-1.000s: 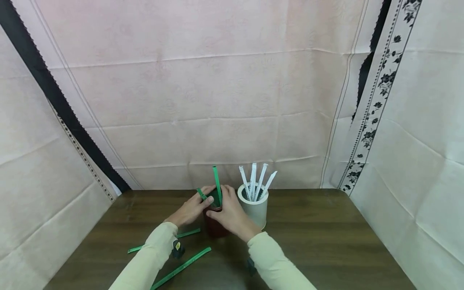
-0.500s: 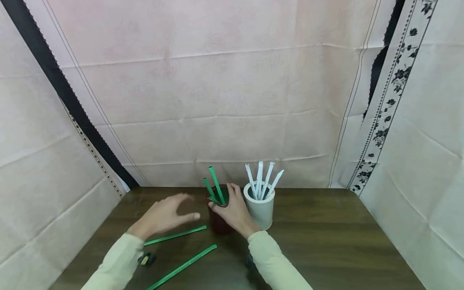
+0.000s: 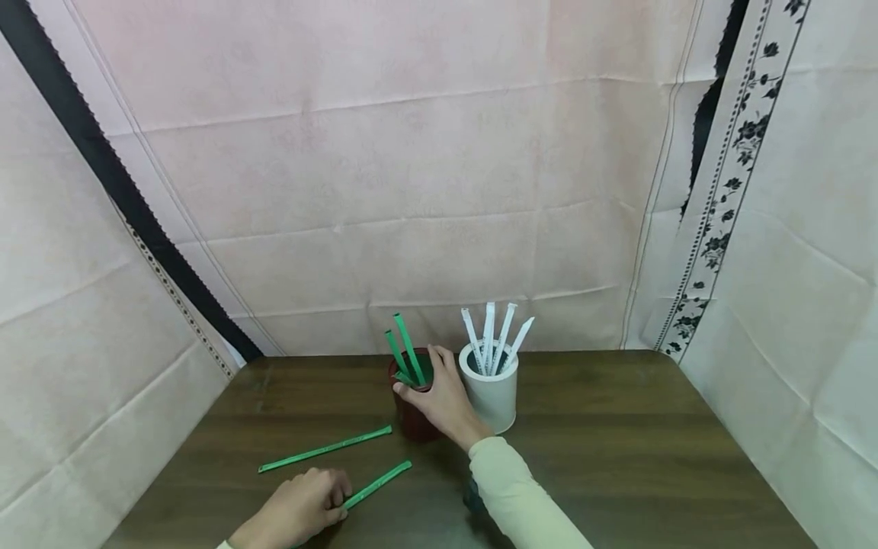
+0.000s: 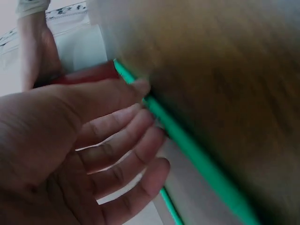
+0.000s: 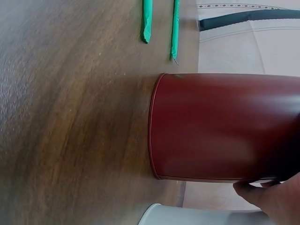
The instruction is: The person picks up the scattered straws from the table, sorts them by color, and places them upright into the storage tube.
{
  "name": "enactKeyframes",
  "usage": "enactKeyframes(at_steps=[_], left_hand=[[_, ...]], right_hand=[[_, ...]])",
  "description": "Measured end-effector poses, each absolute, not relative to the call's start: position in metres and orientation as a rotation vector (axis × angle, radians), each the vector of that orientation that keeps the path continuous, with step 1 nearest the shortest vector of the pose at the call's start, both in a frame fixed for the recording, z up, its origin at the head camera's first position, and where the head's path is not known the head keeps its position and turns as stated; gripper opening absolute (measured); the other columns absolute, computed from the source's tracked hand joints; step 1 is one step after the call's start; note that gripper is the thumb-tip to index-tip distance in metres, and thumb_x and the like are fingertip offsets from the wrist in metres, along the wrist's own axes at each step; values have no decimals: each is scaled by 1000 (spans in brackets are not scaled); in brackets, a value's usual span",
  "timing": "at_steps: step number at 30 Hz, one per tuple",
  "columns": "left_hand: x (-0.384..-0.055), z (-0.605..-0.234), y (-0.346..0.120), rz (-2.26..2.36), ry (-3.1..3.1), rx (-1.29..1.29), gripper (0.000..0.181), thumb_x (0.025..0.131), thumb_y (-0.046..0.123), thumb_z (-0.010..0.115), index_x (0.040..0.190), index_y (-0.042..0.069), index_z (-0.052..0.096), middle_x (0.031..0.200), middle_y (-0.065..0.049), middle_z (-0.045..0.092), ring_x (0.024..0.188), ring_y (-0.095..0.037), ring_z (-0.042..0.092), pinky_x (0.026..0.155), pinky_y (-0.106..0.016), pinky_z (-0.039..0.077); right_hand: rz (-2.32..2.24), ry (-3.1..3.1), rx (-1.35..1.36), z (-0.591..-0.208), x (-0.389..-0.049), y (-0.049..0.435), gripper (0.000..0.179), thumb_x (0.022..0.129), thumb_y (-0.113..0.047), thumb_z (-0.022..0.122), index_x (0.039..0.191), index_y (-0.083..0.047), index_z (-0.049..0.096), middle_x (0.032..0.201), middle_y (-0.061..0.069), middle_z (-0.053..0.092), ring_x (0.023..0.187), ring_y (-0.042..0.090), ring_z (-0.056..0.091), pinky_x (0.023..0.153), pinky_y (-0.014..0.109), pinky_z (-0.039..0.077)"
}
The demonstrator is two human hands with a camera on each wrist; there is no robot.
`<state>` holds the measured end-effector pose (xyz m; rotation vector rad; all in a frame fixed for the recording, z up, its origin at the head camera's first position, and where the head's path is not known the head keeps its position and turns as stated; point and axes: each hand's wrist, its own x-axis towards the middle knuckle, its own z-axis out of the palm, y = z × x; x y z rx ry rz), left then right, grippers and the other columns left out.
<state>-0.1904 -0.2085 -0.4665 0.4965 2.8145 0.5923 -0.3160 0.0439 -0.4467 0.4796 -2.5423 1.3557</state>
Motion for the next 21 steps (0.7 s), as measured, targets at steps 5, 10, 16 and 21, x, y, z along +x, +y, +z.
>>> enactKeyframes(at_steps=[5,10,16,21], left_hand=[[-189,-473,-205,575,2831,545,14,85,4,70,87,17,65,72,11,57,56,-6,51,48,-28,42],[-187,-464,-205,578,2931,540,14,82,2,66,87,14,64,71,9,53,53,-5,45,46,-26,35],[-184,-407,-193,795,3261,546,18,78,2,69,92,12,65,78,10,60,64,0,53,52,-20,46],[-198,-338,-179,1231,3345,659,20,83,0,68,99,11,64,83,5,64,71,-3,62,61,-20,54]], right_hand=[[1351,-2523,487,-450,-317,42,101,79,-66,72,155,-14,31,153,4,31,133,24,43,107,48,42],[1373,-2526,479,-452,-317,42,101,78,-68,71,156,-17,31,153,2,31,133,23,43,107,48,42],[1421,-2518,476,-453,-314,44,101,78,-67,72,156,-18,31,153,0,31,134,23,41,108,50,40],[1412,-2508,480,-451,-314,45,101,78,-68,71,156,-18,32,152,1,31,133,23,41,107,50,41]])
